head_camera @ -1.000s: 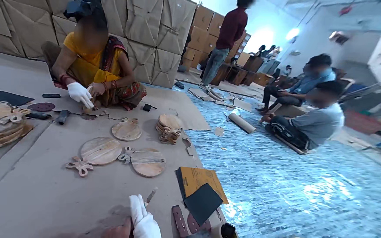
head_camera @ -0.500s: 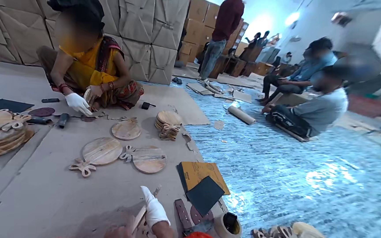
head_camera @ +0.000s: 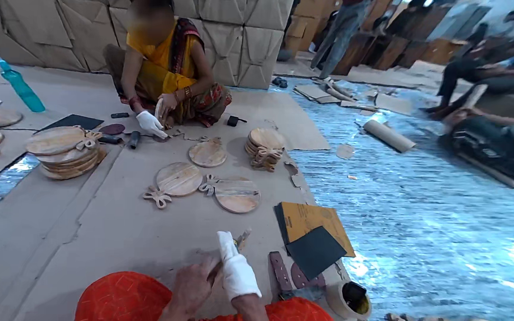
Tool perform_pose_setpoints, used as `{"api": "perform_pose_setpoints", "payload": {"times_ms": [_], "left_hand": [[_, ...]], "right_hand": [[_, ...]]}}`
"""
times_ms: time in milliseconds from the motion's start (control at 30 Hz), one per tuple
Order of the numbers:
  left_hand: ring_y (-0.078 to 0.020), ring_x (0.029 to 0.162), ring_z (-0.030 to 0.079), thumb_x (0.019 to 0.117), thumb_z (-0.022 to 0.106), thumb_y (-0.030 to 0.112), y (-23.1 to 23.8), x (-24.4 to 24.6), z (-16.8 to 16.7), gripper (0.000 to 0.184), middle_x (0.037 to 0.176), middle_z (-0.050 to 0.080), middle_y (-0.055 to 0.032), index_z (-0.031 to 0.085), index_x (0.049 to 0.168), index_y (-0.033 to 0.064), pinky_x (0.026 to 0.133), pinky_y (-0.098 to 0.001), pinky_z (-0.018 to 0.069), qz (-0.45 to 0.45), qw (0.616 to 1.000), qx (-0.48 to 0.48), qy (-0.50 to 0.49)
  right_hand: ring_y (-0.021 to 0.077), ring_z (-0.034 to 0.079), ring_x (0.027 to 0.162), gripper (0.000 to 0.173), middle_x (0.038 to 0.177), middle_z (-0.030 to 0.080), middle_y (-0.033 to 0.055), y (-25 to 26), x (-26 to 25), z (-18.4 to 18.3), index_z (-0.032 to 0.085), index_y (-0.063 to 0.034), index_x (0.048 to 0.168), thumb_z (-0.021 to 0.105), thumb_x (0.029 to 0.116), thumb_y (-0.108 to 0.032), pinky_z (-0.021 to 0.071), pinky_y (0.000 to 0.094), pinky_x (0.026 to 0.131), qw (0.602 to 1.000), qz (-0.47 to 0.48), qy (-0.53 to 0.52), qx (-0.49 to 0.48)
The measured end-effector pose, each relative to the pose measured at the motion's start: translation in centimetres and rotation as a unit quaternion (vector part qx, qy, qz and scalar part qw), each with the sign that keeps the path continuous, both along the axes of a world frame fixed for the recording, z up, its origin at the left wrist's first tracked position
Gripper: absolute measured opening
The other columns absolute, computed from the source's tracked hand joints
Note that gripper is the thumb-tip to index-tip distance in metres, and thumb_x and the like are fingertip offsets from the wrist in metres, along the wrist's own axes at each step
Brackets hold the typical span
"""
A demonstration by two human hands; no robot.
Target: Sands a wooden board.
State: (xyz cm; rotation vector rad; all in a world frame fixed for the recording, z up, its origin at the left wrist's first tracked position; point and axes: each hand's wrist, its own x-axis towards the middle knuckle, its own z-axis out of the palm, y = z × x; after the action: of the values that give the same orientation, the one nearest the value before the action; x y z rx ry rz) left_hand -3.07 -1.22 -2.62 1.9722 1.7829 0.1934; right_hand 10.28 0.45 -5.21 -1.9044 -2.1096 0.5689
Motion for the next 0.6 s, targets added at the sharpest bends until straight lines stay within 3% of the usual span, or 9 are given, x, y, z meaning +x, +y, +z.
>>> {"api": "perform_pose_setpoints", "payload": {"times_ms": [33, 100, 167, 233, 300, 367, 433, 533, 600], "left_hand": [[-0.0461, 0.089, 0.073, 0.0996, 0.062, 0.025, 0.0, -0.3, -0.2, 0.035, 0.088, 0.072, -0.0247, 0.067, 0.120, -0.0027, 0.079, -0.0619, 0.0558, 0.000, 1.000, 0.014, -0.011], [-0.0441, 0.077, 0.074, 0.0946, 0.065, 0.021, -0.4, -0.3, -1.2, 0.032, 0.079, 0.072, -0.0226, 0.070, 0.113, -0.0040, 0.071, -0.0603, 0.0578, 0.006, 0.996, 0.082, -0.026], [-0.0431, 0.077, 0.073, 0.0945, 0.065, 0.019, -0.7, 0.3, -1.1, 0.030, 0.078, 0.071, -0.0220, 0.069, 0.112, -0.0048, 0.071, -0.0587, 0.0577, 0.011, 0.996, 0.083, -0.024], [-0.0434, 0.078, 0.073, 0.0964, 0.064, 0.021, -1.1, 0.6, -0.9, 0.031, 0.080, 0.071, -0.0225, 0.068, 0.113, -0.0047, 0.072, -0.0580, 0.0573, 0.009, 0.998, 0.066, -0.009], [-0.0448, 0.083, 0.073, 0.0965, 0.063, 0.020, -0.8, 0.8, -0.4, 0.032, 0.085, 0.072, -0.0243, 0.068, 0.117, -0.0040, 0.076, -0.0597, 0.0566, 0.003, 0.999, 0.039, -0.002], [-0.0451, 0.083, 0.073, 0.0987, 0.062, 0.024, -0.6, 0.6, -0.4, 0.035, 0.083, 0.072, -0.0242, 0.068, 0.118, -0.0040, 0.075, -0.0603, 0.0569, -0.009, 0.999, 0.046, -0.004], [-0.0432, 0.074, 0.073, 0.0965, 0.064, 0.022, -1.0, 0.5, -0.9, 0.030, 0.074, 0.070, -0.0216, 0.069, 0.109, -0.0048, 0.068, -0.0593, 0.0570, -0.011, 0.996, 0.089, -0.017], [-0.0409, 0.069, 0.073, 0.0933, 0.065, 0.019, -1.4, 1.0, -1.4, 0.026, 0.072, 0.070, -0.0195, 0.071, 0.106, -0.0035, 0.065, -0.0572, 0.0576, 0.000, 0.992, 0.127, -0.014], [-0.0387, 0.062, 0.071, 0.0901, 0.067, 0.017, -2.0, 1.3, -1.7, 0.023, 0.064, 0.067, -0.0177, 0.071, 0.099, -0.0031, 0.059, -0.0543, 0.0567, -0.008, 0.986, 0.164, -0.007]], "right_hand": [[0.0386, 0.061, 0.126, 0.058, 0.158, 0.047, 0.0139, -0.4, -1.1, 5.5, 0.029, -0.0274, 0.164, 0.041, 0.1082, -0.015, 0.0526, 0.0566, 0.097, 0.983, -0.014, -0.013, -0.183], [0.0386, 0.046, 0.142, 0.059, 0.168, 0.029, 0.0114, 0.3, -1.5, 9.7, 0.019, -0.0268, 0.166, 0.038, 0.1111, -0.013, 0.0393, 0.0574, 0.110, 0.948, -0.050, 0.008, -0.315], [0.0369, 0.057, 0.132, 0.064, 0.164, 0.039, 0.0110, 2.2, -0.2, 4.3, 0.029, -0.0265, 0.164, 0.043, 0.1049, -0.008, 0.0506, 0.0574, 0.102, 0.972, -0.052, 0.031, -0.226], [0.0338, 0.061, 0.127, 0.065, 0.161, 0.044, 0.0094, 4.0, 0.9, 1.3, 0.028, -0.0292, 0.164, 0.044, 0.1051, -0.007, 0.0519, 0.0567, 0.101, 0.976, -0.038, 0.055, -0.206], [0.0320, 0.060, 0.130, 0.064, 0.163, 0.042, 0.0059, 3.4, 1.0, 2.2, 0.027, -0.0293, 0.164, 0.045, 0.1056, -0.010, 0.0508, 0.0553, 0.103, 0.974, -0.034, 0.023, -0.221], [0.0416, 0.065, 0.118, 0.057, 0.151, 0.054, 0.0169, 0.0, 0.3, 3.4, 0.044, -0.0168, 0.156, 0.056, 0.1003, -0.009, 0.0534, 0.0606, 0.092, 0.983, -0.038, 0.001, -0.178], [0.0436, 0.069, 0.107, 0.052, 0.142, 0.059, 0.0222, -2.4, -0.4, 3.2, 0.056, -0.0113, 0.147, 0.062, 0.0958, -0.006, 0.0558, 0.0586, 0.081, 0.993, -0.042, -0.002, -0.114], [0.0358, 0.063, 0.124, 0.059, 0.155, 0.049, 0.0135, 2.0, 0.5, 1.9, 0.041, -0.0215, 0.158, 0.051, 0.1017, -0.008, 0.0552, 0.0549, 0.096, 0.984, -0.037, 0.000, -0.173], [0.0352, 0.062, 0.126, 0.056, 0.152, 0.053, 0.0152, 3.7, 1.7, 2.1, 0.038, -0.0187, 0.159, 0.048, 0.1051, -0.009, 0.0513, 0.0552, 0.101, 0.975, -0.039, 0.043, -0.213]]}}
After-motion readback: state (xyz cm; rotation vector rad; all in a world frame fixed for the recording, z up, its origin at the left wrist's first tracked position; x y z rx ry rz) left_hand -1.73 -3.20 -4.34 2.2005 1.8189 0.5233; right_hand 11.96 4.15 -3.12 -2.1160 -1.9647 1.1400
